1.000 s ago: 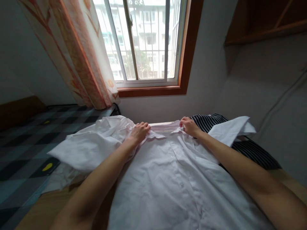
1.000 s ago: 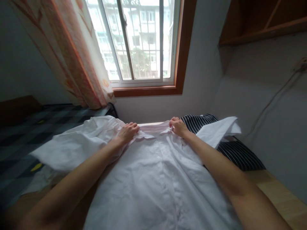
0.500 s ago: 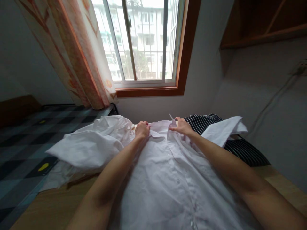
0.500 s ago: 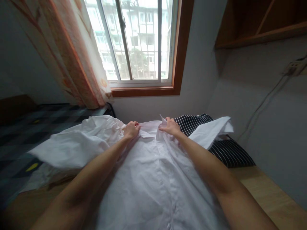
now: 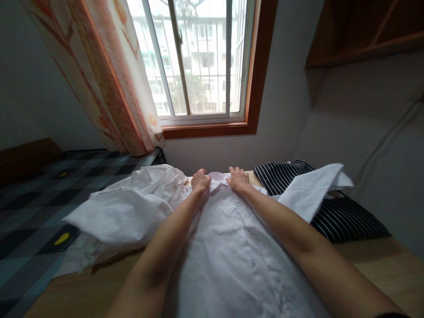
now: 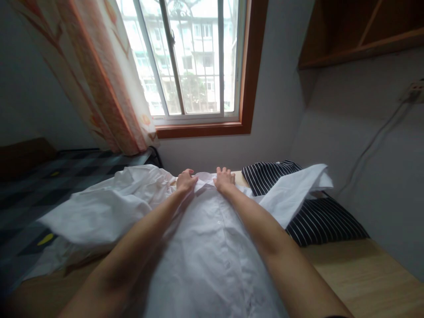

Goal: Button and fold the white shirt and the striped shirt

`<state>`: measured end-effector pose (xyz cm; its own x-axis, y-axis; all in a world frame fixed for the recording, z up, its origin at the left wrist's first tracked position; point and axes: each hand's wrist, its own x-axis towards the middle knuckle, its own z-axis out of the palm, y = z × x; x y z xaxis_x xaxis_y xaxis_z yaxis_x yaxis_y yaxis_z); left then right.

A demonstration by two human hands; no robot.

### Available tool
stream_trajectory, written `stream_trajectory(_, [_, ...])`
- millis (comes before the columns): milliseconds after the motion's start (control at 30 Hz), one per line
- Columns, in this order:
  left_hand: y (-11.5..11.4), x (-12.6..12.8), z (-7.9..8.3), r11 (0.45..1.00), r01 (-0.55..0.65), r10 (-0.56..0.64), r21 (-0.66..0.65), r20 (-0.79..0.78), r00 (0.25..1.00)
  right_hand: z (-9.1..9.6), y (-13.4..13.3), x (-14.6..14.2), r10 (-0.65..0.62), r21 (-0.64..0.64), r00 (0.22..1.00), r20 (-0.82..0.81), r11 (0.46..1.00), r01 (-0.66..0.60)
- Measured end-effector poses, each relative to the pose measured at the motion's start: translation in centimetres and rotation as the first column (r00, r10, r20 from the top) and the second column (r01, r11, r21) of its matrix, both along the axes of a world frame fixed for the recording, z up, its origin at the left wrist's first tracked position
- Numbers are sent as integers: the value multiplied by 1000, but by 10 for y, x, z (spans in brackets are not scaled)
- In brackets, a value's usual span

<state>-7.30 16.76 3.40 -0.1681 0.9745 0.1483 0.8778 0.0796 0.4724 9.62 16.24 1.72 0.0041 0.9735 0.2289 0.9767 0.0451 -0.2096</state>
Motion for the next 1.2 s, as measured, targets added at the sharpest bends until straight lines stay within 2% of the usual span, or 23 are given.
stream_trajectory(167, [-12, -1, 13, 994, 107, -102, 34, -130, 986, -8, 4, 10, -16, 14, 1000, 1, 1000, 16])
stream_trajectory(300, [-26, -5, 25, 988, 130, -114, 78, -187, 976, -1, 0, 28, 85, 32, 996, -31, 996, -84])
stream_trajectory(367, [-29, -9, 28, 984, 138, -113, 116, -197, 974, 3, -2, 42, 188, 72, 968, -166, 981, -178])
stream_trajectory(433, [-30, -14, 30, 984, 113, -92, 138, -150, 984, 7, -4, 60, 284, 127, 856, -432, 959, -254])
stream_trajectory(500, [-29, -19, 30, 985, 74, -66, 155, -56, 996, 9, -8, 78, 300, 161, 676, -673, 952, -262])
stream_trajectory(533, [-28, -22, 29, 984, 62, -62, 165, -6, 998, 10, -10, 87, 280, 155, 618, -734, 956, -248])
stream_trajectory(600, [-24, -27, 27, 982, 54, -75, 180, 113, 991, 12, -16, 102, 246, 135, 567, -786, 964, -231])
stream_trajectory(667, [-21, -31, 25, 984, 36, -82, 174, 264, 961, 14, -22, 111, 216, 125, 594, -775, 974, -190])
stream_trajectory(800, [-19, -32, 20, 990, 3, -66, 138, 456, 888, 19, -29, 119, 19, 71, 779, -627, 997, 34])
stream_trajectory(867, [-20, -30, 20, 992, 11, -72, 124, 502, 862, 21, -29, 120, -51, -4, 780, -624, 998, 61])
stream_trajectory(1033, [-25, -28, 30, 994, 66, -105, 85, 627, 772, 28, -27, 121, -6, -136, 664, -748, 980, -144])
stream_trajectory(1100, [-27, -29, 36, 993, 92, -114, 68, 665, 738, 31, -26, 124, -33, -202, 539, -842, 945, -256])
stream_trajectory(1200, [-28, -33, 42, 991, 130, -109, 26, 716, 689, 34, -23, 128, -135, -246, 291, -947, 887, -390])
